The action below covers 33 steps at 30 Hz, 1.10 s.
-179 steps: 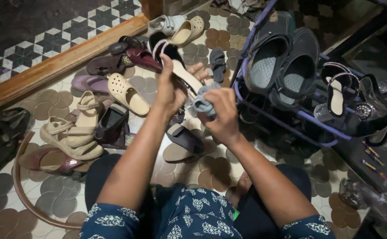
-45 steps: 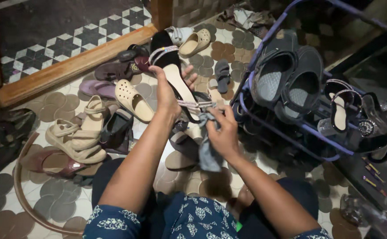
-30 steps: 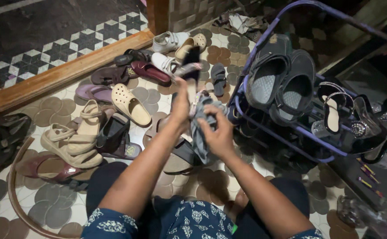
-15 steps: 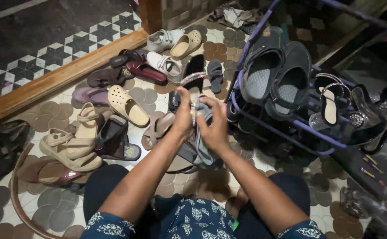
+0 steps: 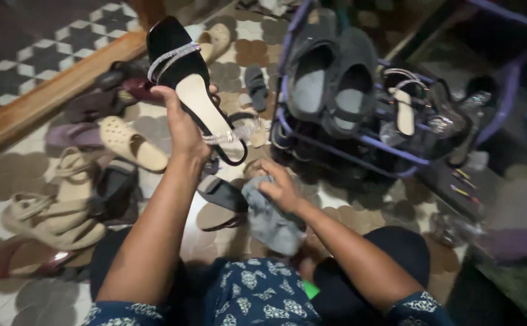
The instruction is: The person sits on the floor and wipes several pairs of shoes with a cloth, including sandals and sneakers. They pick up each shoe, wipe it, and place it on a nearby shoe rack.
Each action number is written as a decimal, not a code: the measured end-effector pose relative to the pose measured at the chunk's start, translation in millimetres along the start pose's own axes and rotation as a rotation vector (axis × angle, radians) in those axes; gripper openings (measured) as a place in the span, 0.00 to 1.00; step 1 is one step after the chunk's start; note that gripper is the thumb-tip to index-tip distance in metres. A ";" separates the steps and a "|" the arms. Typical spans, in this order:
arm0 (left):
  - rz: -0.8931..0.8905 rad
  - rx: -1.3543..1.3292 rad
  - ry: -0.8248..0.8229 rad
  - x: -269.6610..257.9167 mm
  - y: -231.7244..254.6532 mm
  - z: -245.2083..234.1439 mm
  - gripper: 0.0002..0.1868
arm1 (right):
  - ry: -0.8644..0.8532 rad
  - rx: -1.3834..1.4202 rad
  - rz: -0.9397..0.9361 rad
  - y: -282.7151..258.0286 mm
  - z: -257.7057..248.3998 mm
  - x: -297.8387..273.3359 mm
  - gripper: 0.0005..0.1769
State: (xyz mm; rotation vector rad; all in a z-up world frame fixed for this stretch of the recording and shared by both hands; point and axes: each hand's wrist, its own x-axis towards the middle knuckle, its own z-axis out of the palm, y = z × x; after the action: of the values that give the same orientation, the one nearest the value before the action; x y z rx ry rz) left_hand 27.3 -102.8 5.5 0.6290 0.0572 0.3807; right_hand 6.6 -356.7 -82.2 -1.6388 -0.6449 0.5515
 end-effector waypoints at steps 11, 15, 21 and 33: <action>-0.243 0.002 -0.216 -30.3 -87.8 83.8 0.47 | 0.277 0.259 0.048 -41.4 -48.6 -44.8 0.31; -0.353 0.044 -0.262 -41.4 -113.4 100.5 0.51 | 0.166 0.163 0.009 -56.1 -87.7 -66.3 0.18; -0.424 0.330 -0.188 -46.9 -137.4 109.3 0.49 | 0.372 -0.057 0.053 -69.3 -97.4 -86.8 0.09; 0.165 1.159 -0.612 -37.3 -259.2 164.8 0.25 | 1.122 0.095 -0.082 -65.3 -230.4 -173.0 0.16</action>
State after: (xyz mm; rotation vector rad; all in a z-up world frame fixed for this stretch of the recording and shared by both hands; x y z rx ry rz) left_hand 105.6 -401.5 -14.8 1.8820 -0.3915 0.2725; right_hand 28.3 -633.5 18.8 -1.5302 0.1529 -0.4148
